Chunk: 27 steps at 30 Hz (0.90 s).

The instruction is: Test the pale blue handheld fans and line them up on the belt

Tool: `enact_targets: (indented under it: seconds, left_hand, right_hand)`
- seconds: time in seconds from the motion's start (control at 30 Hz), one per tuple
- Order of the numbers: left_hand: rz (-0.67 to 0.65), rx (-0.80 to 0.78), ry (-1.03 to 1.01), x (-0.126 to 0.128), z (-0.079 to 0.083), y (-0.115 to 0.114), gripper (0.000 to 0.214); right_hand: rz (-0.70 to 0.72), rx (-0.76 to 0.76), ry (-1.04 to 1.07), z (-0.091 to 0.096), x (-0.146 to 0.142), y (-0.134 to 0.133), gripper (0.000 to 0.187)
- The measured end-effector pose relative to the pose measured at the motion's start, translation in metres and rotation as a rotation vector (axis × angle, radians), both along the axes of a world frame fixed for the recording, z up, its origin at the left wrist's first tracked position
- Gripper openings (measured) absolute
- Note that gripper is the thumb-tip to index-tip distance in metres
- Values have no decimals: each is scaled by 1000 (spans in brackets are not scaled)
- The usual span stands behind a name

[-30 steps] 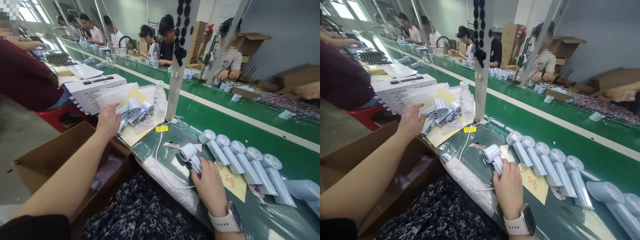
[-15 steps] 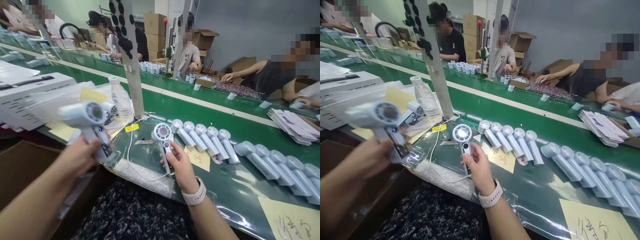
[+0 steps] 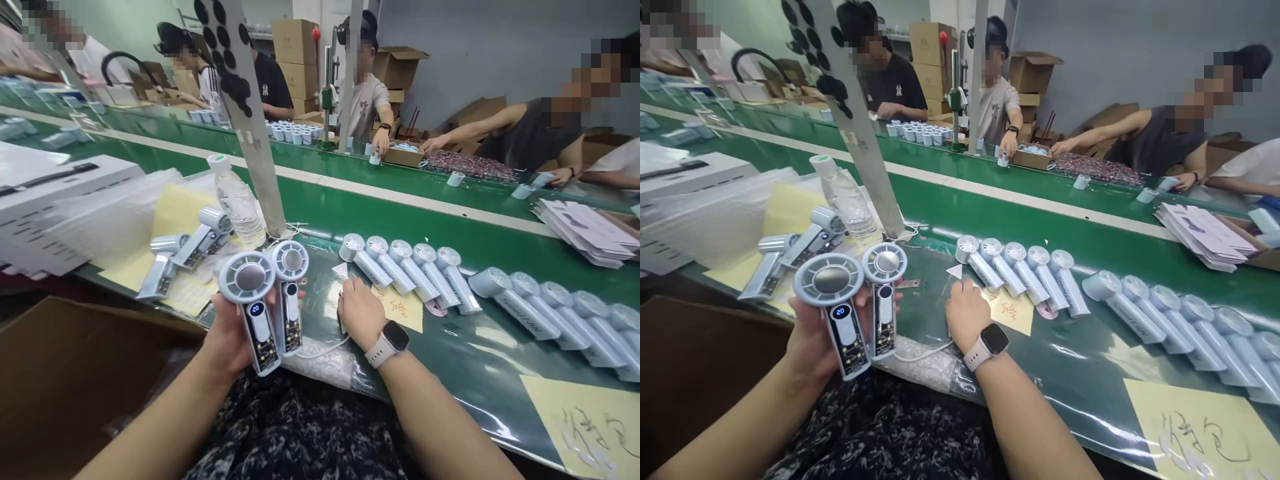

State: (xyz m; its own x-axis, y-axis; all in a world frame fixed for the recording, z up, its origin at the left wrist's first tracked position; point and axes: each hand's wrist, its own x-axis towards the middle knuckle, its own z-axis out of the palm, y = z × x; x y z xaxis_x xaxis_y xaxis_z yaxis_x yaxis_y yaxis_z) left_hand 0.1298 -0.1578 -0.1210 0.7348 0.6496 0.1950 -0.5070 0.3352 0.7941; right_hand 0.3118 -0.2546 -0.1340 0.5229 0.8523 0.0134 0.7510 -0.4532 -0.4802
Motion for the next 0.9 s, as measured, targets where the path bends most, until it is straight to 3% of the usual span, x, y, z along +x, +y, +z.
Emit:
enact_targets:
  seconds: [0.07, 0.17, 0.27, 0.33, 0.5, 0.63, 0.8, 0.9]
  left_hand:
    - [-18, -26, -37, 1, 3, -1, 58]
    - [-30, -98, -43, 3, 9, -5, 64]
    - [98, -114, -58, 5, 18, -8, 65]
    - [182, -106, -73, 7, 24, -11, 64]
    - [223, -123, -81, 10, 30, -20, 65]
    - [304, -42, -73, 11, 30, -24, 65]
    - [231, -171, -118, 10, 34, -21, 63]
    - [179, -252, -164, 8, 36, -21, 61]
  right_hand:
    - [89, 12, 53, -1, -12, -5, 10]
    - [251, 75, 463, 2, -34, -25, 9]
    - [358, 109, 980, 6, -52, -42, 10]
    - [394, 146, 1117, 9, -63, -45, 12]
    - [330, 401, 1049, 9, -88, -39, 22]
    - [242, 385, 1137, 1, -98, -41, 26]
    - [445, 504, 779, 4, -88, -48, 25]
    - [382, 531, 793, 5, -85, -50, 29]
